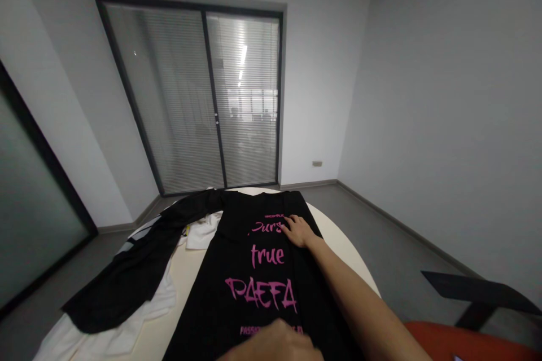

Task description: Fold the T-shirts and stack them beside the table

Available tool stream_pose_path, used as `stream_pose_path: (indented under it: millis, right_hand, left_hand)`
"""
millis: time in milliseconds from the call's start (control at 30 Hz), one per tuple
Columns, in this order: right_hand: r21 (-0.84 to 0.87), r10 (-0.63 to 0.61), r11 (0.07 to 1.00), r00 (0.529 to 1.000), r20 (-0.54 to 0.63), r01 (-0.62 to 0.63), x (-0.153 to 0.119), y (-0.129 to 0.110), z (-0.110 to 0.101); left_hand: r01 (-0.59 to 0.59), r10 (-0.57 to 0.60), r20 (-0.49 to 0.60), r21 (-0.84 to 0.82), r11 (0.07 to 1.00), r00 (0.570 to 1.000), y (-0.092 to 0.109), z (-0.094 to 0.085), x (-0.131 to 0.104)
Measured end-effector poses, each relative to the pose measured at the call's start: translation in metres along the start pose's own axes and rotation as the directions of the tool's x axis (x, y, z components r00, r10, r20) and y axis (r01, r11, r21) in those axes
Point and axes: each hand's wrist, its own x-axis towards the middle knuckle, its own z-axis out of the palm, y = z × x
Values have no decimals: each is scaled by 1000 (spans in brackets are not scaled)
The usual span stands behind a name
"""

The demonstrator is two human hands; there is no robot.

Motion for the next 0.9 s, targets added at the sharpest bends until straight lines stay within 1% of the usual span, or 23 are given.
stream_pose_path:
  millis: [33,67,100,133,200,233,267,300,333,367,467,533,600,733,867,900]
  right_hand:
    - [-6,23,1000,999,-25,-23,-1,-3,2]
    - [-10,44,999,997,-61,-45,-3,-6,5]
    - [-10,62,998,993,-101,-63,-5,-8,7]
    - [-3,77,997,987,-139,-78,-8,-10,8]
    - [20,86,996,980,-182,-84,-13,-12,9]
    - [33,82,996,979,-187,-77,-15,-12,9]
    - [42,75,997,979,-190,-69,-16,-12,9]
    - [46,70,997,979,-193,-62,-17,-11,8]
    - [48,65,997,978,-197,-56,-17,-11,7]
    - [47,59,998,978,-201,-51,-17,-10,7]
    - [41,53,998,977,-207,-46,-15,-9,7]
    - [40,48,998,977,-208,-41,-14,-8,8]
    - [40,44,999,977,-209,-37,-12,-7,9]
    - [44,39,999,977,-210,-30,-10,-5,10]
    - [43,34,999,975,-217,-26,-10,-4,9]
    - [42,32,999,975,-219,-24,-9,-4,10]
  left_hand:
    - [74,-72,-44,62,995,996,-7,-13,-3]
    - [241,-225,-137,123,963,965,-16,-26,-7]
    - [424,-380,-250,153,893,890,-29,-38,-13]
    - [575,-497,-354,161,802,792,-45,-49,-22]
    - [773,-628,-508,131,620,589,-80,-64,-45]
    - [839,-667,-562,93,537,489,-97,-68,-58]
    - [881,-693,-601,41,471,398,-113,-69,-72]
    - [899,-716,-609,-13,439,341,-126,-69,-85]
    - [899,-736,-607,-77,431,301,-137,-67,-97]
    - [892,-745,-608,-130,434,274,-145,-64,-107]
    - [867,-746,-610,-186,462,267,-159,-56,-123]
    - [853,-741,-614,-203,481,272,-164,-53,-124]
    - [837,-740,-617,-232,496,267,-170,-52,-122]
    - [818,-758,-605,-293,496,242,-185,-52,-121]
    - [794,-768,-585,-323,515,260,-193,-53,-126]
    - [792,-765,-590,-324,517,258,-194,-53,-127]
